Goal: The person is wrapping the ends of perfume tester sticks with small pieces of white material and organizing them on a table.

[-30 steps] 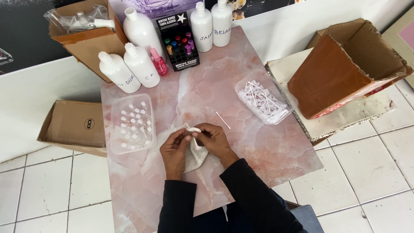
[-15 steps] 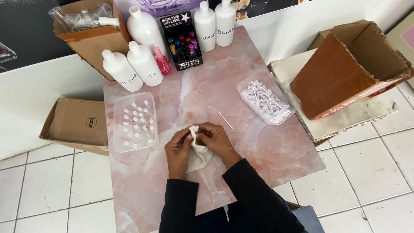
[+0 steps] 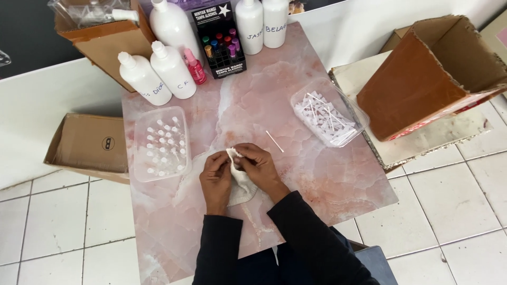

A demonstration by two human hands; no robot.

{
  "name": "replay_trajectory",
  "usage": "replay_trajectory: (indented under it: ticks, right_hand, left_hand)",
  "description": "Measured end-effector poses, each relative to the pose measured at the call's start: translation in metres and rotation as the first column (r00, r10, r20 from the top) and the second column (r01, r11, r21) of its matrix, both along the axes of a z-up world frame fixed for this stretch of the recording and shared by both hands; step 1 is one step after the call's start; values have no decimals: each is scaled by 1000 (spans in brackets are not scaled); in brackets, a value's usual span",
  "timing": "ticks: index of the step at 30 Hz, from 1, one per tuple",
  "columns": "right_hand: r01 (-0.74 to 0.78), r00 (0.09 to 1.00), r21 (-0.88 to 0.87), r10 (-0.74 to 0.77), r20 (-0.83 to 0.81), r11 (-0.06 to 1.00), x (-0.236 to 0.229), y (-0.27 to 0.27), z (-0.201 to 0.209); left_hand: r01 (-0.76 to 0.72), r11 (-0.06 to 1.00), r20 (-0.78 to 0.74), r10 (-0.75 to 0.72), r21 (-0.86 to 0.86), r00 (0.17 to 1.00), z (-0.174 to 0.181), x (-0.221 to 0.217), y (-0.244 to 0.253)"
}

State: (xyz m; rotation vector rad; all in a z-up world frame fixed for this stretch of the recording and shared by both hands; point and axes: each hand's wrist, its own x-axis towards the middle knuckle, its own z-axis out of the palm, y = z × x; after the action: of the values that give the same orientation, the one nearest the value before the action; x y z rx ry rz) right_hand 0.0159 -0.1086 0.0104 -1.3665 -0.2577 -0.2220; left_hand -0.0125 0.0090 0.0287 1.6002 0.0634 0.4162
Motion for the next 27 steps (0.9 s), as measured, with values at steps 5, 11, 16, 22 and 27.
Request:
replay_trajectory:
  ticks: [5, 11, 16, 22, 27]
  right_hand:
    - [-34, 981, 11, 35, -193, 999, 0, -8, 12]
    - [-20, 957, 3, 20, -288, 1000, 9, -16, 7]
    - [146, 896, -64, -160, -414, 987, 1, -10, 14]
    - [221, 973, -212, -229, -11, 952, 1, 0, 4]
    - [176, 984, -99, -174, 30, 979, 2, -5, 3]
  left_hand:
    - [32, 989, -34, -37, -147, 999, -6, -2, 1]
    - [53, 982, -22, -58, -182, 998, -10, 1, 4]
    - [7, 984, -27, -12, -177, 1000, -3, 0, 1]
    - [-82, 976, -45, 75, -204, 996, -2, -2, 2]
    - [-63, 977, -50, 53, -204, 997, -5, 0, 2]
